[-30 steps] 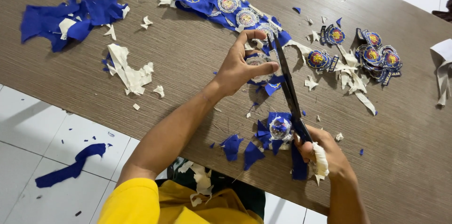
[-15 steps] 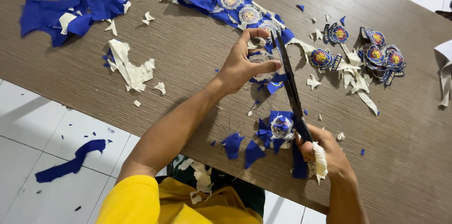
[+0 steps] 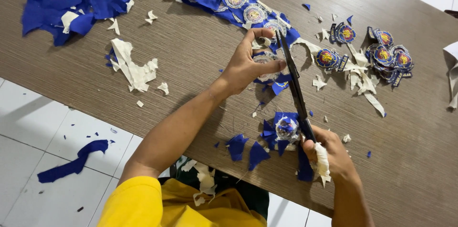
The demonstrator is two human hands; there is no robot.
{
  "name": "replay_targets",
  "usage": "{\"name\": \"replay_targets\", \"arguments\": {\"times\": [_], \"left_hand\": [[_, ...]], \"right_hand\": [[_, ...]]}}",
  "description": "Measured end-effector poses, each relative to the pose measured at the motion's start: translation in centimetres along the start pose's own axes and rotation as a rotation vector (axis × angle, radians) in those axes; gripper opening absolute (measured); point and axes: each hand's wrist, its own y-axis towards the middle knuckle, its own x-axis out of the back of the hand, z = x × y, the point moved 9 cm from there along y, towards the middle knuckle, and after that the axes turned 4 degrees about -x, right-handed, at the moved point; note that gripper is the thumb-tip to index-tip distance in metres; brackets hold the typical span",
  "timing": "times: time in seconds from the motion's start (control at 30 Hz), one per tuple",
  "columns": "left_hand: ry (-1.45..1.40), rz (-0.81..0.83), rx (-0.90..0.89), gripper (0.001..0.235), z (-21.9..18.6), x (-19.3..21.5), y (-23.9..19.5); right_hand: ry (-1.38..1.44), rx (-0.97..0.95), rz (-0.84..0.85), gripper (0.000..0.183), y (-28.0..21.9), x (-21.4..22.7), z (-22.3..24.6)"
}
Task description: Cutting out circular embroidered patches from a blue fabric strip using large scissors on a workshop table.
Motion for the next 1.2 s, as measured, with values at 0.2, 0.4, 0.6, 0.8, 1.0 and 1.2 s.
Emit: {"name": "replay_targets", "arguments": {"times": [0.2,0.4,0.6,0.8,1.0,1.2], "left_hand": [[-0.065,0.038,0.022,0.075,0.5,-0.1,0.1],[-0.078,0.044,-0.062,0.064,1.1,-0.1,0.5],[-0.105,0.044,-0.019,0.063,1.3,-0.1,0.5],[-0.079,0.028,0.062,0.061,2.7,0.1,1.0],[-0.101,0.012,0.095,0.018,2.9,0.0,1.0],[-0.046,0.076,0.03,0.024,2.0,-0.5,1.0]], "right_hand": [[0.017,-0.033,0.013,0.052,0.0,0.2,-2.2],[0.019,-0.079,-0.019,0.052,0.0,0.4,-2.1],[0.011,-0.058,-0.03,0.047,0.1,0.2,-1.1],[-0.054,-0.056,-0.056,0.048,0.1,0.5,-1.8],[-0.027,-0.075,-0.072,0.049,0.1,0.3,-0.8],[-0.021,-0.064,-0.069,0.062,0.2,0.3,-0.8]]}}
